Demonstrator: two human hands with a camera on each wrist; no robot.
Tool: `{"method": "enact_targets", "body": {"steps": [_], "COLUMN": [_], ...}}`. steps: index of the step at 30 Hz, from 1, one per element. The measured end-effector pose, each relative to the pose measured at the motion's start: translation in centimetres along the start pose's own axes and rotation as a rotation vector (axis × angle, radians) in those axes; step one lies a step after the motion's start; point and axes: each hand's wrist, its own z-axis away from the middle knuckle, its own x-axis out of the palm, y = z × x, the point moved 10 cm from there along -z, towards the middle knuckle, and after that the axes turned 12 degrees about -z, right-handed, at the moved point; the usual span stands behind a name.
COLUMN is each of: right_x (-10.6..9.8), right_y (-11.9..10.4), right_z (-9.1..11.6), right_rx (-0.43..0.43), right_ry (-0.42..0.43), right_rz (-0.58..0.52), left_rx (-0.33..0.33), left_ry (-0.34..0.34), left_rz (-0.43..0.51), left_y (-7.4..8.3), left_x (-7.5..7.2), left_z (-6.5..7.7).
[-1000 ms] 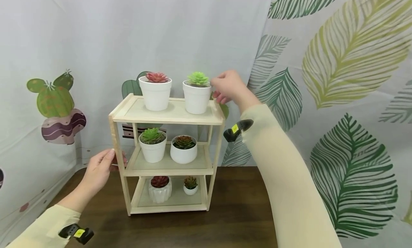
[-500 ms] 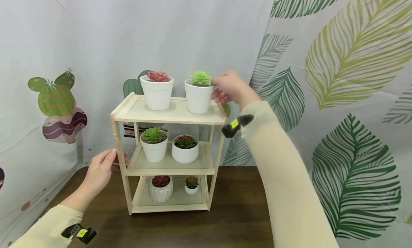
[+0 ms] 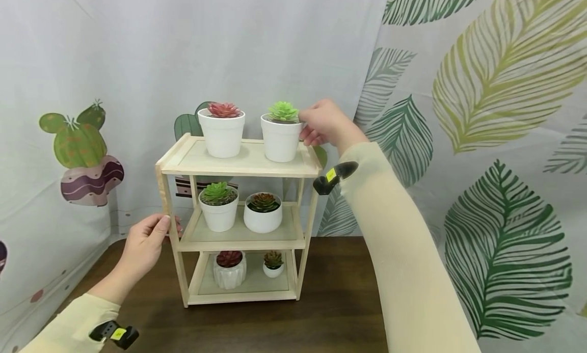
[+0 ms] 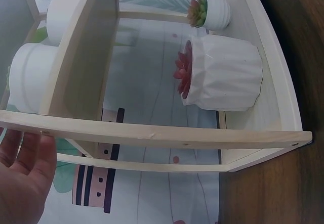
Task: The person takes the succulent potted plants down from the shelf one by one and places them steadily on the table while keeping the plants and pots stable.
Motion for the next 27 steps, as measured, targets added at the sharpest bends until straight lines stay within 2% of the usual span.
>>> {"method": "enact_targets", "body": {"steps": [6,13,21,27], "right_x": [0.18,0.22,0.21,0.30], "right_y": [0.03,0.39,0.27,0.24], "right_z": [0.00,-0.05,-0.01,0.01], "right_rx": [0.014,0.058,0.056,0.052], "right_ry": [-0.011,-0.037,-0.048,-0.048], "right_rz": [-0.017,-0.060,-0.041,-0.040], "left_rx": [0.006,-0.005,-0.024,-0.018], "left_ry": [-0.003,-0.002,0.000,0.003], "left_rz": [0.022,0.000,-0.003,0.020], "left_y": [-0.06,-0.23,-0.69,-0.35], "left_x": [0.03,-0.04,0.07,0.01], "left_z": [-0.01,0.02,0.02,0.10]}}
